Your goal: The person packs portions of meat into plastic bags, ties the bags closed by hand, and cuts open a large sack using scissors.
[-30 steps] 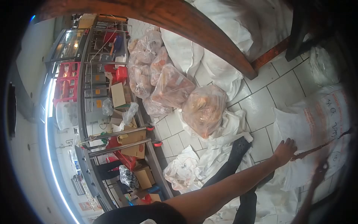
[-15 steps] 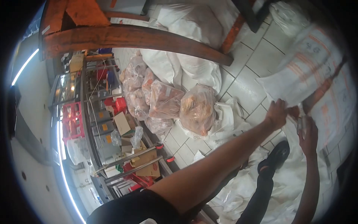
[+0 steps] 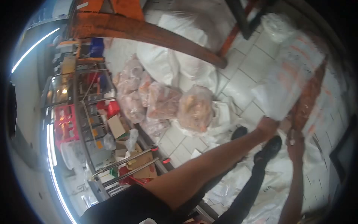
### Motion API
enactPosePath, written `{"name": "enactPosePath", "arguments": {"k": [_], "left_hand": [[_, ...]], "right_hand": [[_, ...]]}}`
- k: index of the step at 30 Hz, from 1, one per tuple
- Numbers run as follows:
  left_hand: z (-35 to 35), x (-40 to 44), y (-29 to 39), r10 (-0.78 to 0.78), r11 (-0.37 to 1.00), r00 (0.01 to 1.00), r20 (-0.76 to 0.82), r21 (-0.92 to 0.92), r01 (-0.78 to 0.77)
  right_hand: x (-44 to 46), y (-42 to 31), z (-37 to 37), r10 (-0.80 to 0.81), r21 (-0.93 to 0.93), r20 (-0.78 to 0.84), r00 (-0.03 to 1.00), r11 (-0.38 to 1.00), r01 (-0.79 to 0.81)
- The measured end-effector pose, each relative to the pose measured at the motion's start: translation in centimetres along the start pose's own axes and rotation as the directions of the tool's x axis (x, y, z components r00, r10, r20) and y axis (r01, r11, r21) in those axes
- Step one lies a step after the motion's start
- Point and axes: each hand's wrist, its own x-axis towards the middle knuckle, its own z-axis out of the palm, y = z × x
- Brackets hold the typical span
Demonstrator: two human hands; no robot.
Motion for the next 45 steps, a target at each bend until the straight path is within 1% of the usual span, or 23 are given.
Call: {"name": "enactPosePath", "arguments": {"k": [1,2,3,4,5,6,9,11,15,18,19,21,23,24,26,28,31,33,35,36,40,42,45], "left_hand": [[4.2,-1.2,-1.4,0.089,0.996,0.963,-0.254,0.035,-0.083],[5.9,-3.3,-2.4,0.306,0.927,0.751,-0.586,0.364,-0.093],[4.5,-4.8,-2.4,0.259,0.962,0.721,-0.643,0.236,-0.135],[3.6,-7.1,-2.4,0.305,0.903,0.85,-0.428,0.413,-0.116],[3.5,-8.9,-2.5,0.274,0.935,0.885,-0.377,0.32,-0.152],[-1.9,-8.9,-0.6,-0.01,0.999,0.985,0.173,0.038,0.003],[-1.9,-11.9,1.1,-0.128,0.992,0.938,0.323,0.024,0.127],[-0.1,-13.2,0.8,-0.2,0.977,0.903,0.38,0.004,0.214],[3.9,-13.9,-1.5,-0.274,0.931,0.765,0.582,-0.037,0.362],[2.4,-11.3,-2.4,-0.501,0.743,0.653,0.568,-0.105,0.661],[6.3,-11.5,-5.1,-0.505,0.755,0.736,0.45,-0.182,0.629],[1.9,-9.3,-4.0,-0.503,0.288,0.604,0.618,-0.539,0.792],[0.9,-8.3,-3.9,-0.456,0.053,0.559,0.693,-0.606,0.794],[0.2,-7.9,-3.8,-0.454,0.054,0.575,0.681,-0.623,0.78],[-1.3,-7.9,-3.5,-0.294,-0.083,0.63,0.719,-0.676,0.732],[-2.6,-8.2,-2.9,-0.384,-0.109,0.614,0.689,-0.695,0.711],[-2.6,-10.7,-4.0,-0.548,-0.095,0.58,0.603,-0.733,0.673],[-3.2,-12.6,-5.8,-0.525,-0.043,0.661,0.536,-0.792,0.609],[-3.9,-15.5,-7.3,-0.562,-0.037,0.658,0.501,-0.81,0.585],[-3.4,-17.5,-8.5,-0.579,-0.016,0.646,0.497,-0.8,0.6],[1.2,-27.9,-12.3,-0.653,-0.087,0.563,0.507,-0.789,0.608],[2.8,-33.6,-12.4,-0.67,-0.191,0.533,0.518,-0.813,0.55],[1.2,-38.0,-9.8,-0.772,-0.182,0.334,0.54,-0.693,0.698]], "right_hand": [[-1.3,-1.3,-0.5,-0.011,-0.01,-0.028,1.0,1.0,0.011],[-2.5,-2.9,-0.5,0.074,0.076,-0.05,0.996,0.995,-0.071],[-3.7,-4.9,-1.2,0.174,0.115,-0.01,0.985,0.978,-0.172],[-5.3,-6.1,-0.8,0.335,0.13,0.018,0.942,0.933,-0.334],[-6.7,-7.0,-0.8,0.384,0.102,0.014,0.923,0.918,-0.383],[-7.7,-8.1,-1.6,0.432,0.117,0.101,0.896,0.889,-0.442],[-8.4,-12.0,-5.7,0.574,0.104,0.36,0.735,0.759,-0.643],[-10.3,-12.3,-4.5,0.524,0.13,0.291,0.8,0.807,-0.576],[-12.3,-13.0,-3.8,0.415,0.253,0.407,0.814,0.805,-0.537],[-12.7,-16.4,-9.6,0.395,0.32,0.287,0.873,0.819,-0.476],[-12.0,-17.8,-12.9,0.363,0.361,0.275,0.89,0.819,-0.446],[-10.7,-20.6,-20.1,0.413,0.475,0.255,0.874,0.734,-0.485],[-8.9,-23.0,-28.0,0.467,0.6,0.169,0.868,0.649,-0.467],[-8.7,-22.9,-31.1,0.353,0.462,-0.085,0.932,0.843,-0.277],[-8.4,-20.5,-36.0,0.258,0.089,-0.435,0.862,0.966,-0.244],[-3.0,-19.1,-42.4,0.373,0.304,-0.632,0.679,0.925,-0.226],[5.4,-16.5,-49.8,0.412,0.201,-0.647,0.641,0.904,-0.378],[7.0,-15.0,-50.9,0.44,0.171,-0.632,0.638,0.882,-0.439],[7.3,-14.2,-50.5,0.18,-0.234,-0.682,0.709,0.865,-0.445],[6.7,-15.2,-49.8,0.208,-0.135,-0.724,0.657,0.892,-0.432],[1.2,-20.3,-42.4,0.235,0.073,-0.58,0.78,0.969,-0.238],[-1.5,-22.9,-36.7,0.24,0.136,-0.298,0.924,0.969,-0.208],[-6.7,-23.3,-27.6,0.363,0.384,0.187,0.913,0.828,-0.408]]}}
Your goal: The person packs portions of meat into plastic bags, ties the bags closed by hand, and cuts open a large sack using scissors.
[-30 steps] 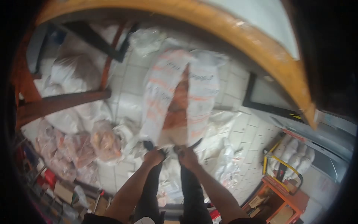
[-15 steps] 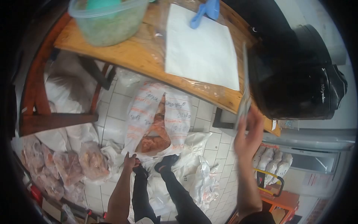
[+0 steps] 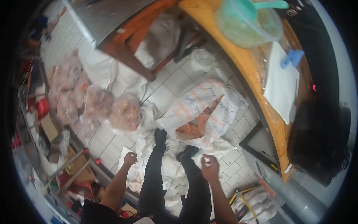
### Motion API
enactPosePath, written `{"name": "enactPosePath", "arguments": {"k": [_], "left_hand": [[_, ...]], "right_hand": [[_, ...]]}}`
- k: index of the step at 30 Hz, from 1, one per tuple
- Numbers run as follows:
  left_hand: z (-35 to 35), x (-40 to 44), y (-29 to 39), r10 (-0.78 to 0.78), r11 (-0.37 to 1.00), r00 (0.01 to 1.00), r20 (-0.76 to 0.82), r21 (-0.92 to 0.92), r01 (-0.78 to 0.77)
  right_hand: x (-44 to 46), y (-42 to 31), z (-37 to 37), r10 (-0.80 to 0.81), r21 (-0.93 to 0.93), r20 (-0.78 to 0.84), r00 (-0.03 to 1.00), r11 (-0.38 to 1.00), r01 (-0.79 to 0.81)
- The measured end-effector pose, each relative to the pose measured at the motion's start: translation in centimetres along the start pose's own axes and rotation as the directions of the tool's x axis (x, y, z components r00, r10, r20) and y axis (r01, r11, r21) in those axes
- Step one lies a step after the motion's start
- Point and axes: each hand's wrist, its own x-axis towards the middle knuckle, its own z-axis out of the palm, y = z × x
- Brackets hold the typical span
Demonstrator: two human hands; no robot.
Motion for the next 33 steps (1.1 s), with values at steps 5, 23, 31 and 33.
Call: {"name": "enactPosePath", "arguments": {"k": [5,23,31,33], "left_hand": [[1.2,-5.8,-4.1,-0.051,0.983,0.998,-0.023,-0.176,0.046],[21.8,-23.9,-18.3,-0.2,0.691,0.948,-0.246,-0.722,-0.042],[28.5,-27.4,-25.5,-0.338,0.477,0.929,-0.153,-0.878,0.029],[30.2,-28.8,-27.2,-0.375,0.446,0.919,-0.121,-0.892,0.065]], "right_hand": [[-3.0,6.8,4.2,-0.006,-0.048,0.328,0.945,0.999,0.023],[4.6,21.1,-8.5,0.103,-0.537,0.538,0.837,0.807,0.246],[1.0,26.1,-4.7,0.282,-0.549,0.692,0.664,0.803,0.23],[-0.8,23.9,-3.3,0.325,-0.537,0.733,0.597,0.815,0.216]]}}
